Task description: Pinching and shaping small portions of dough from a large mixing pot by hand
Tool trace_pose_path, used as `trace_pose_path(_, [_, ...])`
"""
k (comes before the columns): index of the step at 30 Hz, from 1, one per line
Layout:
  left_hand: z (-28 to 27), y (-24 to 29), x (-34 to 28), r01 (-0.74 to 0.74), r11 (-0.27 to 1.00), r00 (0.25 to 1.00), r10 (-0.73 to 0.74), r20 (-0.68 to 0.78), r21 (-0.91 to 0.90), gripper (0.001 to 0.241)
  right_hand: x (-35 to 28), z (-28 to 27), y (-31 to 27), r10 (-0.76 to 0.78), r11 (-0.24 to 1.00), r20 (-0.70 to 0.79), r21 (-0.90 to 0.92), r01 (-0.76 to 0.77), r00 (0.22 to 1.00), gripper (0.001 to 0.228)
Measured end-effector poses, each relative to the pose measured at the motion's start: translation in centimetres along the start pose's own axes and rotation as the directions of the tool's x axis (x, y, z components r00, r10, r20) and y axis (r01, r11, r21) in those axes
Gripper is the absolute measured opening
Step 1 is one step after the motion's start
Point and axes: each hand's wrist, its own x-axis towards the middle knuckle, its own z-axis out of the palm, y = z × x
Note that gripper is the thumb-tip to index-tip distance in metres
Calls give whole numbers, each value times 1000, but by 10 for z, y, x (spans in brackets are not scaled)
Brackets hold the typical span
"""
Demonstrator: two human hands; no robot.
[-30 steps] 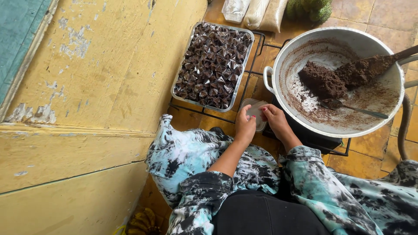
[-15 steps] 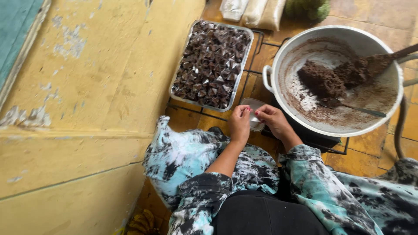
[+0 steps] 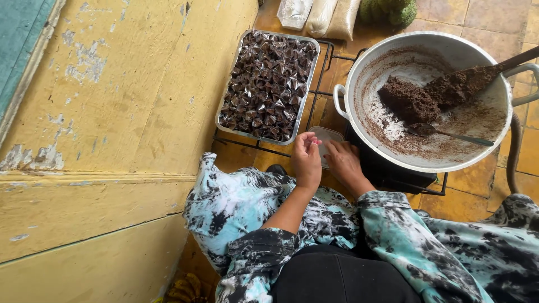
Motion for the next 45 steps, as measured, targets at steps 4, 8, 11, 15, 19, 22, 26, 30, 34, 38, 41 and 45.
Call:
trace_pose_path(4, [9,9,-9,17,992,997,-7,79,-127,32,-1,6,-1,-57,987,166,-138,80,985,59])
trace_pose_path(8, [12,59,-21,6,974,982,37,186,-225,36,2,-58,-45,-78,991,103,114,66,992,44])
trace_pose_path(11, [11,110,-28,-25,953,962,105,252,-302,38,-1,-63,-44,-34,983,66,184,21,997,44])
trace_pose_path(15, [2,185,-30,-139,927,910,259,324,-349,31,-3,-66,-38,35,934,-6,357,-30,999,49])
trace_pose_path(19, [-5,237,-18,-328,903,797,422,433,-277,16,-9,-59,-32,102,846,-52,530,-59,993,59])
trace_pose_path(22, [4,243,0,-360,894,779,446,440,-267,17,-14,63,47,44,973,-103,229,-20,994,38])
trace_pose_path(26, [20,219,13,-281,908,822,395,410,-311,19,-18,-13,2,20,937,-68,349,5,997,43])
trace_pose_path(30, [34,203,13,-158,924,873,295,388,-347,23,-22,-37,-7,-29,862,-134,499,93,991,30])
trace_pose_path(34, [51,208,8,-100,922,842,279,462,-375,26,-34,27,38,197,535,7,837,-113,980,24])
trace_pose_path(38, [63,195,0,-161,921,846,314,431,-355,26,-34,18,30,170,565,-4,820,-94,985,23])
trace_pose_path(41, [65,196,1,-172,910,851,330,408,-378,26,-33,8,26,138,611,-52,790,-44,989,23])
trace_pose_path(45, [57,200,6,-150,922,865,298,405,-358,23,-24,-7,24,107,683,-127,731,19,986,22])
